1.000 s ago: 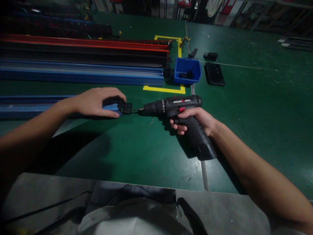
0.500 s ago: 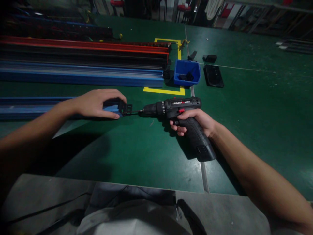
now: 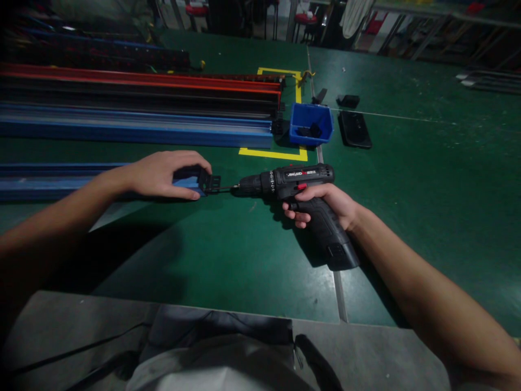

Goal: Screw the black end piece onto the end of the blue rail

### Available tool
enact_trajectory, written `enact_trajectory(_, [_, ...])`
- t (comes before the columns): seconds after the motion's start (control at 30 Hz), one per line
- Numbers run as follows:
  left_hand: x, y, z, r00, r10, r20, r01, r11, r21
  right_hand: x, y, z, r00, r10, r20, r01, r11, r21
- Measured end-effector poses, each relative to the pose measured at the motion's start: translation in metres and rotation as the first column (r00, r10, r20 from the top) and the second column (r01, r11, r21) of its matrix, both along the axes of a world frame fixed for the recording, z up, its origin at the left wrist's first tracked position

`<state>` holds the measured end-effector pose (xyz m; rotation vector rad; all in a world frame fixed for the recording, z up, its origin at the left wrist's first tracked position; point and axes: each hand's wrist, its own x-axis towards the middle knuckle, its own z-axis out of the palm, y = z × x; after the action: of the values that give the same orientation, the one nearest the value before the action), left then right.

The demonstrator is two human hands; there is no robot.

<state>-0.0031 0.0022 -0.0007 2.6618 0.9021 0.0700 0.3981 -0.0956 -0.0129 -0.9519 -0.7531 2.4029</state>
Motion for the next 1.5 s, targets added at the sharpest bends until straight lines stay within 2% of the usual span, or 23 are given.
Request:
enact_trajectory(1.1, [-0.0007, 0.0008, -0.0008, 1.0, -0.005, 0.012, 0.005, 1.0, -0.004, -0.0011, -0.0002, 0.0022, 1.0, 0.001, 0.006, -0.001, 1.0, -0.014])
enact_trajectory(1.5, [-0.0012, 0.0016, -0.0012, 1.0, 0.002, 0.021, -0.002, 1.0, -0.014, 0.0025, 0.002, -0.003, 1.0, 0.021, -0.019, -0.02, 1.0, 0.005])
